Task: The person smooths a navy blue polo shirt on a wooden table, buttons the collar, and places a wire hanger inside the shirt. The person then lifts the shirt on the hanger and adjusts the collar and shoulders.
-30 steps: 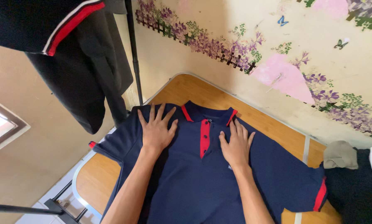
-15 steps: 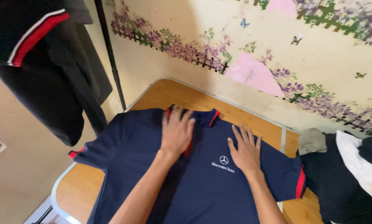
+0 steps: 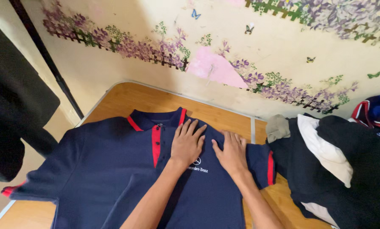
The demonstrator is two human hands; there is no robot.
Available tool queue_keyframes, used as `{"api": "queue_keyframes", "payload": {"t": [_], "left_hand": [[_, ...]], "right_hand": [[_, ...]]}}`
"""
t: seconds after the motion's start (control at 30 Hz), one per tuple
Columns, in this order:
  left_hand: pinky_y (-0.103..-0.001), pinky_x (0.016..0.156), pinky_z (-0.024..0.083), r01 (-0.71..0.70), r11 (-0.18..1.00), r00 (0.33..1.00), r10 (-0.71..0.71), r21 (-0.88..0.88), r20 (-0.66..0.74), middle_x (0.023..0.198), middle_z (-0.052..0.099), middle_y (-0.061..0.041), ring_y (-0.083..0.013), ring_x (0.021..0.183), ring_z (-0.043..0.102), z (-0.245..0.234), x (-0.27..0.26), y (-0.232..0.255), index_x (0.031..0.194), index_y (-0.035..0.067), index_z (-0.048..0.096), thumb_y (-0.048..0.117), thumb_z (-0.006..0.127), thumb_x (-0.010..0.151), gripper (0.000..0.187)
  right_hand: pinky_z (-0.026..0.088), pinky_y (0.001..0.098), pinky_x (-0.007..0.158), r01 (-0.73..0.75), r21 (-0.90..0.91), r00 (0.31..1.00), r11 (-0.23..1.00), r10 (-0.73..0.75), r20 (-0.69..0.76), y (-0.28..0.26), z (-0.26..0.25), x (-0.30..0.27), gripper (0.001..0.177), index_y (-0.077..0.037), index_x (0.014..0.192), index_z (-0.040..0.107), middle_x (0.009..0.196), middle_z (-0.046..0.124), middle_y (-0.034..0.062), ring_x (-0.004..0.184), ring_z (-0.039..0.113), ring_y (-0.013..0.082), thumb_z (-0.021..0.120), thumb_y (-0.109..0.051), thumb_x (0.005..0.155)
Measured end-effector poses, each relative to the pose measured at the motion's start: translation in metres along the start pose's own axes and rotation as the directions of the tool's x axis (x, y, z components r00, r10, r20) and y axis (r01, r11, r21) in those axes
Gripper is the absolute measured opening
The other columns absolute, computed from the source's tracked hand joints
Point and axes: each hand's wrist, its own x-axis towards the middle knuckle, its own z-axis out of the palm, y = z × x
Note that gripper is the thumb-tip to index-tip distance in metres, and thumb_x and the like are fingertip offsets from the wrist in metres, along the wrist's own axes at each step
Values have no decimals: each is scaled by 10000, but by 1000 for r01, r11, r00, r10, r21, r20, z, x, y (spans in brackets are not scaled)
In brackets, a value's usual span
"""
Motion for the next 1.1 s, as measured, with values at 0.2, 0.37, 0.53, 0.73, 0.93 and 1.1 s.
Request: {"api": "queue_keyframes", "payload": {"t": [0.2,0.37,0.53,0.73,0.93,1.1], "left_hand": [[-523,1184,249,46,999,999,-46,8,-16,1420,562,-98,-304,1407,444,-6,11,9,1330,177,632,254,593,941,398],[-615,1154,112,-1,915,994,47,-403,103,1289,621,-98,-258,1305,507,-5,38,54,1333,156,633,207,672,860,477],[-493,1030,262,85,862,976,29,-501,216,1098,718,-37,-231,1149,603,6,58,66,1081,161,710,235,715,876,218],[-472,1009,303,79,892,990,-16,-445,144,1005,710,-58,-250,1099,621,21,61,43,976,116,684,182,736,848,153],[-482,1080,242,60,889,980,33,-454,195,1078,726,-70,-242,1158,611,9,67,68,1057,116,698,129,666,890,170],[-434,931,374,69,698,932,209,-713,295,989,732,-125,-281,970,655,-23,77,119,1047,82,714,260,705,932,212]], "right_hand": [[561,454,790,-268,-12,926,963,261,273,25,-75,6,382,-70,978,746,912,742,200,908,708,394,790,-412,815],[559,461,765,-115,66,983,991,104,149,33,-97,6,341,-55,989,723,969,753,166,921,707,388,770,-360,844],[563,441,783,-201,3,971,980,199,132,40,-117,6,345,-90,998,768,941,766,145,897,723,360,802,-377,809],[573,395,781,-286,-42,944,957,289,162,66,-164,-4,354,-117,948,827,879,779,144,847,747,320,857,-386,720],[541,350,681,-405,113,912,907,393,120,85,-182,-14,337,-63,1011,800,747,743,141,679,699,239,847,-314,792],[526,287,676,-99,374,987,922,139,-81,90,-168,-16,262,-16,1066,751,861,748,79,735,659,120,782,-187,870]]}}
